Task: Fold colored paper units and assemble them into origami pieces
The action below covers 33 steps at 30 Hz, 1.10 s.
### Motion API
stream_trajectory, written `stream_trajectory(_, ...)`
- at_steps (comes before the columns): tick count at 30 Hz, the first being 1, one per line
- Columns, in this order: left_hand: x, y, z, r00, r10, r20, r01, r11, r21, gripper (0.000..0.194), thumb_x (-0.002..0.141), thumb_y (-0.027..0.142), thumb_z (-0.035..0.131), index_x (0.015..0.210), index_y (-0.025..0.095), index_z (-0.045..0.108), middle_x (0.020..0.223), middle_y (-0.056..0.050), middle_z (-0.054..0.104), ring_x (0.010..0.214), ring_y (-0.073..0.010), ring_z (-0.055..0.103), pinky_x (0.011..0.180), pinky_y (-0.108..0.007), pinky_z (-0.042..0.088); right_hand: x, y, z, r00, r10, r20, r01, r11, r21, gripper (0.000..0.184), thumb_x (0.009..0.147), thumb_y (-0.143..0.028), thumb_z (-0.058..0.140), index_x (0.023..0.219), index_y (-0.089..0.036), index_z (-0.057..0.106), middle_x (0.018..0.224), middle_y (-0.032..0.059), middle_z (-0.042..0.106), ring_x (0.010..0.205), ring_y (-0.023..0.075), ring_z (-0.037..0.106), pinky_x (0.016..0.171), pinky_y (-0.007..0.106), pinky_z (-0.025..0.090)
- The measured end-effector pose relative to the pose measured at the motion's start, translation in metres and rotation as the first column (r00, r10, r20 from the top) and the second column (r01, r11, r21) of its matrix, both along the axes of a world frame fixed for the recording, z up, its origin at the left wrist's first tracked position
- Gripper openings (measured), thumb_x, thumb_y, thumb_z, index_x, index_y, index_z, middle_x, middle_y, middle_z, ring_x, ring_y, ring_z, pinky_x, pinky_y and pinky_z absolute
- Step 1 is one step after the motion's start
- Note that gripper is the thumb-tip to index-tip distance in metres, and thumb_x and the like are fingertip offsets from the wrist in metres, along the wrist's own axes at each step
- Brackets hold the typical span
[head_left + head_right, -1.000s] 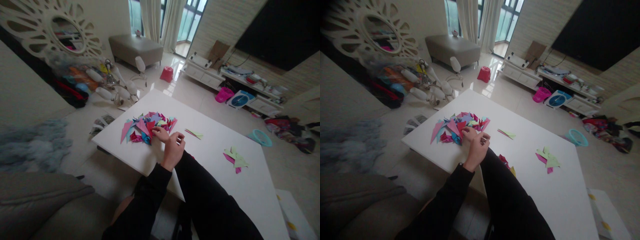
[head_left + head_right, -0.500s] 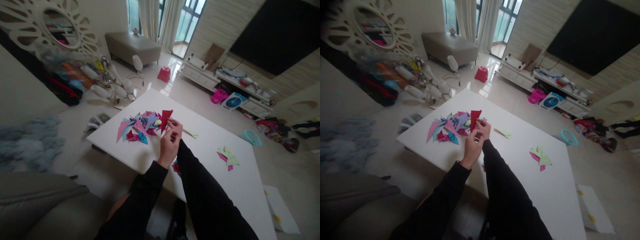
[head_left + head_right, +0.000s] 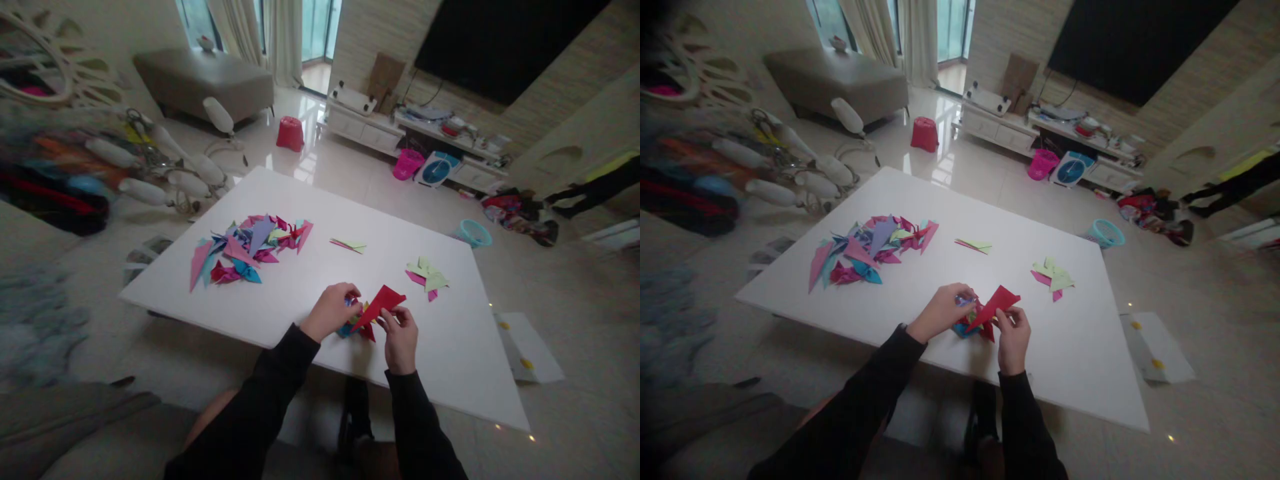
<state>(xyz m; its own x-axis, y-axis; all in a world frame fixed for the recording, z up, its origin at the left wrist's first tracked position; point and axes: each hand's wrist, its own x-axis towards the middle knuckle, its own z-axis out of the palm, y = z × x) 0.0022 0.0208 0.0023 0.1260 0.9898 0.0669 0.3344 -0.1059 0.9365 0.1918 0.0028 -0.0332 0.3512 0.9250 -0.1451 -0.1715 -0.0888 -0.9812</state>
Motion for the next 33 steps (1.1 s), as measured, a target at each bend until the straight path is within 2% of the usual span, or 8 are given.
stream_trajectory(2,0.015,-0.003,-0.005,0.996,-0.084,-0.002,0.084,0.996,-0.019,0.015,0.078,0.020,0.073,0.093,0.017,0.072,0.094,-0.006,0.075,0.088,-0.0193,0.070,0.081,-0.029,0.054,-0.001,0.005,0.003,0.999,0.040,-0.009,-0.040,0.999,0.010,0.035,0.069,-0.033,0.087,0.083,-0.020,0.058,0.083,-0.0038,0.063,0.072,0.0119,0.064,0.063,0.026,0.057)
stream_trajectory(4,0.027,-0.004,-0.009,0.992,-0.106,0.061,0.111,0.991,-0.080,0.021,0.077,0.020,0.075,0.098,0.017,0.071,0.097,-0.007,0.075,0.087,-0.0192,0.071,0.076,-0.028,0.056,0.000,0.013,0.008,0.998,0.056,0.017,-0.057,0.998,0.036,0.033,0.071,-0.035,0.085,0.084,-0.020,0.058,0.080,-0.0045,0.061,0.068,0.0110,0.062,0.060,0.024,0.056)
stream_trajectory(7,0.039,-0.002,-0.010,0.985,-0.034,0.170,0.060,0.987,-0.152,0.019,0.080,0.018,0.072,0.099,0.017,0.071,0.098,-0.007,0.076,0.083,-0.0181,0.073,0.074,-0.027,0.058,0.006,0.019,0.013,0.993,0.087,0.074,-0.093,0.993,0.075,0.030,0.075,-0.037,0.083,0.085,-0.020,0.060,0.079,-0.0037,0.062,0.068,0.0116,0.061,0.059,0.025,0.055)
stream_trajectory(9,0.043,-0.001,-0.011,0.978,-0.013,0.207,0.045,0.987,-0.152,0.016,0.081,0.017,0.071,0.097,0.016,0.072,0.097,-0.008,0.077,0.081,-0.0176,0.073,0.076,-0.028,0.059,0.010,0.020,0.014,0.984,0.140,0.108,-0.150,0.984,0.092,0.028,0.078,-0.039,0.081,0.086,-0.020,0.061,0.080,-0.0022,0.063,0.071,0.0131,0.062,0.061,0.026,0.056)
stream_trajectory(14,0.049,-0.006,-0.011,0.959,-0.005,0.282,0.050,0.987,-0.150,0.034,0.070,0.018,0.083,0.102,0.015,0.072,0.098,-0.009,0.077,0.078,-0.0178,0.073,0.072,-0.029,0.061,0.015,0.019,0.018,0.974,0.140,0.177,-0.165,0.977,0.135,0.026,0.080,-0.040,0.078,0.082,-0.020,0.061,0.076,-0.0023,0.063,0.069,0.0135,0.060,0.061,0.027,0.054)
stream_trajectory(18,0.053,-0.014,-0.006,0.946,0.058,0.318,-0.013,0.990,-0.141,0.033,0.070,0.014,0.080,0.102,0.012,0.073,0.095,-0.011,0.077,0.081,-0.0191,0.073,0.075,-0.031,0.062,0.012,0.017,0.027,0.971,0.194,0.138,-0.215,0.964,0.157,0.027,0.078,-0.041,0.080,0.081,-0.020,0.063,0.076,-0.0018,0.063,0.072,0.0148,0.060,0.064,0.028,0.054)
stream_trajectory(26,0.056,-0.018,0.011,0.831,0.057,0.554,0.088,0.969,-0.232,0.042,0.066,0.022,0.085,0.105,0.009,0.073,0.095,-0.012,0.077,0.085,-0.0219,0.074,0.083,-0.038,0.061,0.012,0.011,0.035,0.965,0.226,0.135,-0.254,0.935,0.248,0.026,0.075,-0.038,0.084,0.085,-0.021,0.068,0.083,0.0001,0.068,0.082,0.0168,0.064,0.077,0.031,0.052)
stream_trajectory(33,0.061,-0.018,0.013,0.735,0.050,0.677,0.167,0.953,-0.252,0.047,0.067,0.026,0.087,0.108,0.009,0.073,0.094,-0.012,0.077,0.088,-0.0222,0.073,0.089,-0.040,0.058,0.018,0.012,0.035,0.961,0.275,0.007,-0.269,0.933,0.238,0.026,0.073,-0.036,0.085,0.086,-0.022,0.068,0.082,-0.0006,0.069,0.077,0.0164,0.064,0.069,0.029,0.051)
